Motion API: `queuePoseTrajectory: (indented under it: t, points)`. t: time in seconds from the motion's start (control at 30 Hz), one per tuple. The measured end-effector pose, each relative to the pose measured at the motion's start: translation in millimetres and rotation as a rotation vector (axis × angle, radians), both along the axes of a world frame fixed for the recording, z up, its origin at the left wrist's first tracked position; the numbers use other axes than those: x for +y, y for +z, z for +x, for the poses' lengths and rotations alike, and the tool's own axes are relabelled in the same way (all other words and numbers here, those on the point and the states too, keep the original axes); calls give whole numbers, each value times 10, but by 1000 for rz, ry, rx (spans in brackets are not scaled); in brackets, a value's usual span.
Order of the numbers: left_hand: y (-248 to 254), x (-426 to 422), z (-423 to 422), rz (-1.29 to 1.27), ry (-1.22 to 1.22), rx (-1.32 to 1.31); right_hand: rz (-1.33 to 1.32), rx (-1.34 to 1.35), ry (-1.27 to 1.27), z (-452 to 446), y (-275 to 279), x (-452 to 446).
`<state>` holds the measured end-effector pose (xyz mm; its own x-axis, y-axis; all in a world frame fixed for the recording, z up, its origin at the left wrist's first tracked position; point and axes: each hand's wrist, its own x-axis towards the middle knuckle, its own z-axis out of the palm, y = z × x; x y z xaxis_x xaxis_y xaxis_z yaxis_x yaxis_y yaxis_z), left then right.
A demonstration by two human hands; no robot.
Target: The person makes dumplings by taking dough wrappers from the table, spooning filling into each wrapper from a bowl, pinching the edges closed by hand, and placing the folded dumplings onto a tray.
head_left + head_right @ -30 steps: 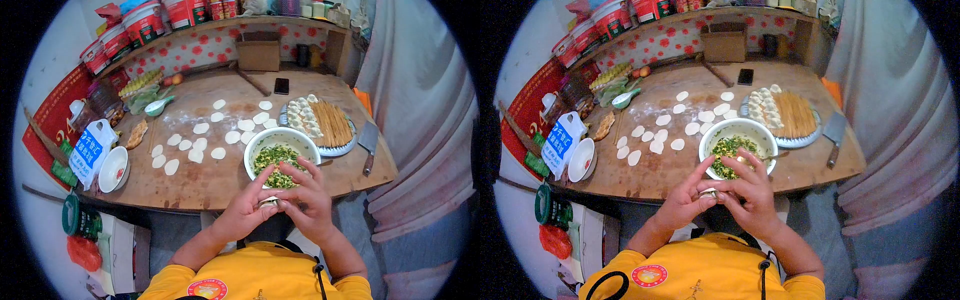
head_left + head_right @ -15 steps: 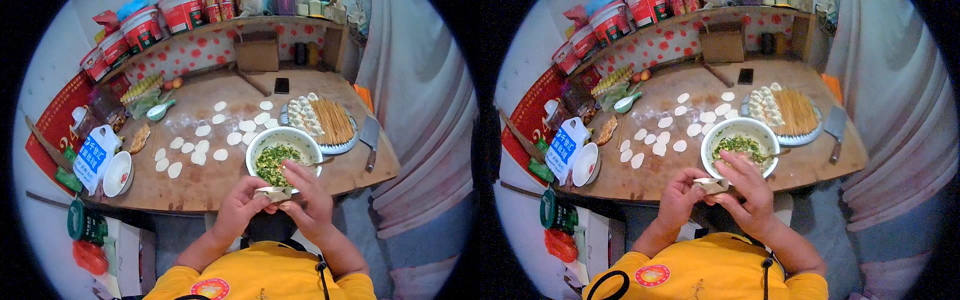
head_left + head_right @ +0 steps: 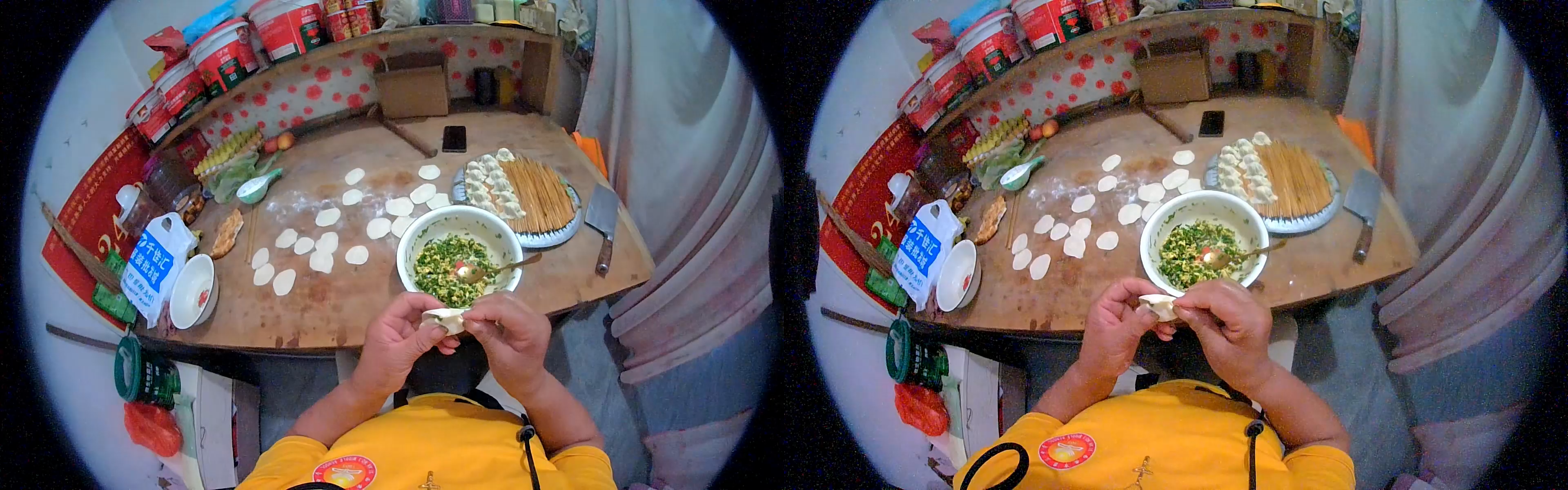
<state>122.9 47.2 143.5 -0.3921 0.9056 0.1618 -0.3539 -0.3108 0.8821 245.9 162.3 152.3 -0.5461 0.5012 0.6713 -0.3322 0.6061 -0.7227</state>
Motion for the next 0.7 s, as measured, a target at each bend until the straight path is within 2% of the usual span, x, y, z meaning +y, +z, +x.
queuePoseTrajectory:
  t: [0.13,0.23,0.3,0.4,0.63,0.7]
  points:
    - [30,17,48,-50,68,33,95,-49,-47,32,11,32]
    - [42,22,27,-60,84,28,32,-31,-17,25,19,23]
    - [50,7,-4,-45,37,65,-148,-36,-24,34,119,-52]
    - [91,6,-9,-129,0,197,9,-66,16,36,48,2]
    - [70,17,46,-83,37,207,-49,-72,48,65,-86,43]
    - [78,14,36,-75,128,367,-69,-74,13,62,-76,32]
